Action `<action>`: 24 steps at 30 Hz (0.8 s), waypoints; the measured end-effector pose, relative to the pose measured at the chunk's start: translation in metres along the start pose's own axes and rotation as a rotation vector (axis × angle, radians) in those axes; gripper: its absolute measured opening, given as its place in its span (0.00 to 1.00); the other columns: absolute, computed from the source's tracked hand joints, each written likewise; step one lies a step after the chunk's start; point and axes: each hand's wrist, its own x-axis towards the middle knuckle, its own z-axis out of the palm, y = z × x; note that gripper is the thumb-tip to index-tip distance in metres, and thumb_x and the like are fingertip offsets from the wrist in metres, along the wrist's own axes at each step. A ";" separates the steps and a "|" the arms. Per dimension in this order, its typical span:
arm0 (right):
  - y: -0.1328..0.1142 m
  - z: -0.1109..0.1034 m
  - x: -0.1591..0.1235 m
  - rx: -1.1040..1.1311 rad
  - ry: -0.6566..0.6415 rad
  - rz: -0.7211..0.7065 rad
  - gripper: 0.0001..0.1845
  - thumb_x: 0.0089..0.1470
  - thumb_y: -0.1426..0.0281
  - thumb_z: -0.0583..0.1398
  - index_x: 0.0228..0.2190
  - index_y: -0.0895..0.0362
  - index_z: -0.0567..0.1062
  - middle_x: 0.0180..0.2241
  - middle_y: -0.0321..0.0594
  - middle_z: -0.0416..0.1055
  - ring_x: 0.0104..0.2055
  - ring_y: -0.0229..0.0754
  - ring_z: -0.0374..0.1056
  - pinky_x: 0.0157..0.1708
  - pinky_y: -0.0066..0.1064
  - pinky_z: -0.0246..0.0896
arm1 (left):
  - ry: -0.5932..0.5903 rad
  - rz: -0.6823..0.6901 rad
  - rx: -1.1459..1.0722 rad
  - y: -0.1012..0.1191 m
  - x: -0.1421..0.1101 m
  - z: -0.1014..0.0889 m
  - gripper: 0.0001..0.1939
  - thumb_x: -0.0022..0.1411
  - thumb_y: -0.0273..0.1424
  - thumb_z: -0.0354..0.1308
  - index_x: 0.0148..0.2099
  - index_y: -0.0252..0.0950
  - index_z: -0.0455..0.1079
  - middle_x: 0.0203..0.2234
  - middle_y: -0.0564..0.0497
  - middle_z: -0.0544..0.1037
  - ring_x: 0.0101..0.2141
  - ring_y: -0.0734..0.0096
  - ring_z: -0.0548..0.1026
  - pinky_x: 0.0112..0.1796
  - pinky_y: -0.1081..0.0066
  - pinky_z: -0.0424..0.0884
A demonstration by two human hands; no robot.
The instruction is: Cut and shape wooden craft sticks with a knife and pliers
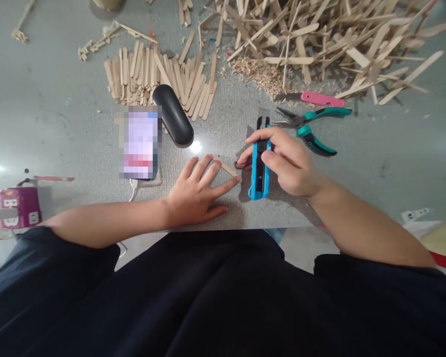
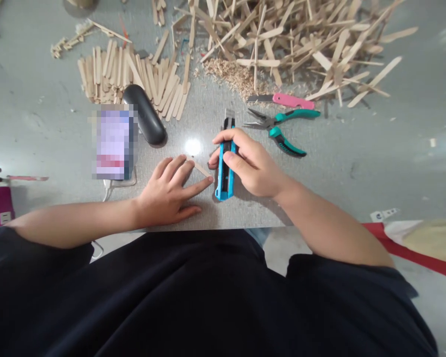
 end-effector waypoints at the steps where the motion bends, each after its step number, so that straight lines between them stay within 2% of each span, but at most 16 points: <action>1: 0.001 -0.001 0.001 0.002 -0.023 0.008 0.20 0.74 0.48 0.62 0.58 0.44 0.75 0.49 0.45 0.88 0.52 0.59 0.87 0.53 0.54 0.86 | 0.003 0.003 0.000 0.000 0.000 0.000 0.41 0.78 0.53 0.66 0.84 0.46 0.64 0.75 0.26 0.71 0.76 0.22 0.70 0.71 0.27 0.69; 5: 0.003 -0.002 0.003 0.070 -0.096 0.045 0.25 0.67 0.47 0.66 0.59 0.43 0.74 0.55 0.46 0.89 0.56 0.62 0.87 0.52 0.55 0.86 | 0.002 0.021 -0.025 0.000 0.000 0.000 0.41 0.78 0.52 0.67 0.83 0.43 0.65 0.77 0.23 0.70 0.78 0.22 0.70 0.71 0.27 0.72; 7: 0.002 -0.001 0.004 0.122 -0.078 0.007 0.23 0.67 0.45 0.68 0.54 0.43 0.74 0.53 0.46 0.89 0.54 0.60 0.88 0.51 0.53 0.86 | -0.007 0.026 -0.037 0.000 0.000 0.000 0.40 0.78 0.51 0.68 0.83 0.42 0.65 0.77 0.22 0.69 0.78 0.22 0.69 0.71 0.29 0.74; 11: 0.000 0.004 0.007 0.183 -0.013 -0.096 0.18 0.74 0.47 0.67 0.43 0.46 0.73 0.40 0.38 0.83 0.39 0.48 0.86 0.35 0.40 0.81 | -0.036 0.009 -0.043 0.000 0.000 -0.001 0.41 0.77 0.50 0.69 0.84 0.43 0.64 0.78 0.23 0.68 0.80 0.22 0.67 0.72 0.30 0.73; 13: -0.001 0.006 0.008 0.198 -0.043 -0.108 0.20 0.75 0.47 0.67 0.42 0.47 0.71 0.37 0.34 0.77 0.29 0.42 0.80 0.27 0.36 0.76 | -0.038 0.001 -0.043 0.000 -0.001 0.000 0.41 0.77 0.50 0.70 0.83 0.43 0.65 0.79 0.24 0.68 0.80 0.23 0.67 0.73 0.30 0.73; 16: -0.001 0.009 0.008 0.181 -0.049 -0.127 0.24 0.75 0.42 0.66 0.45 0.46 0.68 0.33 0.28 0.72 0.20 0.36 0.70 0.21 0.34 0.68 | -0.025 0.004 -0.043 0.000 0.000 0.000 0.41 0.76 0.49 0.71 0.83 0.44 0.66 0.79 0.24 0.68 0.80 0.24 0.67 0.73 0.30 0.74; 19: -0.002 0.012 0.007 0.131 0.037 -0.146 0.27 0.74 0.37 0.64 0.49 0.44 0.67 0.29 0.25 0.69 0.16 0.36 0.65 0.17 0.33 0.62 | 0.000 0.016 -0.034 -0.001 0.000 0.000 0.40 0.77 0.50 0.70 0.82 0.43 0.68 0.77 0.22 0.70 0.78 0.23 0.70 0.70 0.30 0.76; 24: -0.007 0.012 0.005 0.051 0.138 -0.113 0.22 0.78 0.41 0.61 0.50 0.44 0.67 0.28 0.24 0.66 0.15 0.36 0.61 0.16 0.34 0.57 | 0.009 0.012 -0.027 -0.002 0.001 -0.001 0.40 0.76 0.50 0.71 0.82 0.44 0.68 0.77 0.24 0.70 0.77 0.24 0.72 0.71 0.31 0.77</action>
